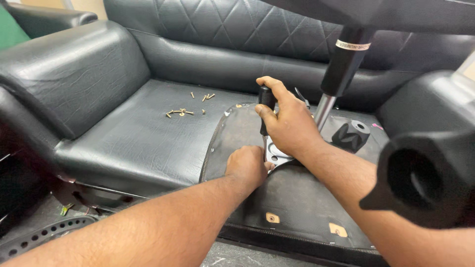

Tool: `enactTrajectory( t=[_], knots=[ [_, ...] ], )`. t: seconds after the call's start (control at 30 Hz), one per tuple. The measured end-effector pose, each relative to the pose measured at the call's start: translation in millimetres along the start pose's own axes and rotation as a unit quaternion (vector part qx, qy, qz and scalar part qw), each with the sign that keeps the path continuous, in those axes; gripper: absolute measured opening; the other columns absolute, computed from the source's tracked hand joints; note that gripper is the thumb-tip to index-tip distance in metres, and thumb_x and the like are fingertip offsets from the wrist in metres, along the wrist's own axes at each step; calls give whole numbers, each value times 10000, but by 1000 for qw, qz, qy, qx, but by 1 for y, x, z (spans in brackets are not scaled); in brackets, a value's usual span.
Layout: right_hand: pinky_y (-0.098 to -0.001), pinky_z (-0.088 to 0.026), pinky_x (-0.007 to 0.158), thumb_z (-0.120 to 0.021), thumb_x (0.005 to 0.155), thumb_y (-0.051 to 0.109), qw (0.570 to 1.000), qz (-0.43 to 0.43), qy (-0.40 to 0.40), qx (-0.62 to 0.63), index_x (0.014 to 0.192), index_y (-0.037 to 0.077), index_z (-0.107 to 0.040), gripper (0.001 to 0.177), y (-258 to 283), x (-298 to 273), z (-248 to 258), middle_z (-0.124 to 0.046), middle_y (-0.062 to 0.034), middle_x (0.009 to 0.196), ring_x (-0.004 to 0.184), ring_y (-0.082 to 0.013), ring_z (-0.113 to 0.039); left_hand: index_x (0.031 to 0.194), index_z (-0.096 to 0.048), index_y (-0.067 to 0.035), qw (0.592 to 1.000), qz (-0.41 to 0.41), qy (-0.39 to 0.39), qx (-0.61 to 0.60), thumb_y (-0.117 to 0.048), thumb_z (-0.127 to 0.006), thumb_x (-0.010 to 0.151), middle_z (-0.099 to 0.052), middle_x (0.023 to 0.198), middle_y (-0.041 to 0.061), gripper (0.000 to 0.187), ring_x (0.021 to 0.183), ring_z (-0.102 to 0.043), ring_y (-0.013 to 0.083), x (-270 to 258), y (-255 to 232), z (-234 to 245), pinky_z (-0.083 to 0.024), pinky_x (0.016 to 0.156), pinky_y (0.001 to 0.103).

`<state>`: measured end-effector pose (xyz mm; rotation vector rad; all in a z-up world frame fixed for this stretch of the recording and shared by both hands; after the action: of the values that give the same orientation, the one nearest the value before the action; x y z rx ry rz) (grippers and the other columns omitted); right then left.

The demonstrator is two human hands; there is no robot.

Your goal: The person uses a screwdriver to fasten a metal bracket onto a black upholstered seat base, then repositions the bracket and continues tightening additional screws. Screws and washers are visible on the seat surface.

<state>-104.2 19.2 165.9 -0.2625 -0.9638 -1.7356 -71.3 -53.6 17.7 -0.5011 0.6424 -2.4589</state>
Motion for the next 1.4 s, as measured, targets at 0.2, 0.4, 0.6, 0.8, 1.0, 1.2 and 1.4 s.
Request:
enactTrajectory(
  t=[0.2,0.4,0.6,0.8,1.0,1.2,1.4],
  knots=[
    [-340,-548,792,-557,1033,154,993,15,62,100,1470,188,-487,443,-1,-4,-13,-704,-97,1048,860,-160,-695,975,-774,-118,1000,20,6,-18,-405,-791,841,-760,965,156,317,974,-723,344,-3,4,-2,-550,897,462],
    [-323,-540,727,-524,1026,118,992,-23,54,111,1453,194,-503,434,-9,1,-9,-672,-80,916,752,-142,-637,983,-780,-141,999,28,18,-33,-376,-803,819,-756,976,145,286,975,-712,351,0,3,2,-542,885,477],
    [-329,-554,686,-649,966,162,993,17,41,112,1407,199,-575,448,1,-2,-2,-668,-96,963,737,-141,-653,981,-777,-153,998,0,13,-57,-376,-799,824,-761,947,134,274,940,-721,341,1,7,1,-548,848,473],
    [-366,-556,769,-720,966,197,997,68,3,26,1400,202,-604,450,6,-11,5,-666,-92,1006,824,-173,-661,937,-797,-168,995,21,6,-99,-395,-812,800,-775,919,100,266,881,-751,298,-2,15,-4,-572,818,436],
    [-331,-557,815,-578,993,71,983,37,80,163,1481,185,-508,506,-4,-8,0,-671,-86,1091,886,-141,-654,954,-802,-162,996,-4,28,-85,-366,-820,786,-772,908,107,265,883,-746,302,4,12,-4,-565,817,437],
    [-302,-581,708,-720,909,137,996,-9,14,89,1403,216,-579,520,-9,-12,13,-670,-63,1007,768,-150,-690,917,-797,-137,994,5,20,-105,-361,-829,780,-776,908,99,265,879,-754,284,2,17,-9,-572,826,418],
    [-322,-606,774,-775,908,202,998,38,-43,36,1346,147,-584,481,-10,-12,15,-631,-83,1086,959,-188,-670,931,-802,-150,994,-1,22,-103,-339,-816,799,-782,948,94,231,920,-746,269,2,16,-12,-561,855,411]
  ],
)
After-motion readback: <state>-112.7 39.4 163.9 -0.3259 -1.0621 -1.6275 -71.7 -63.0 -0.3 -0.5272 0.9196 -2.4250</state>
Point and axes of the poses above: each hand's wrist, its own x-axis towards the middle knuckle, its own z-axis out of the back of the hand, y = z × x, the point moved 9 cm from there along x, towards the middle knuckle
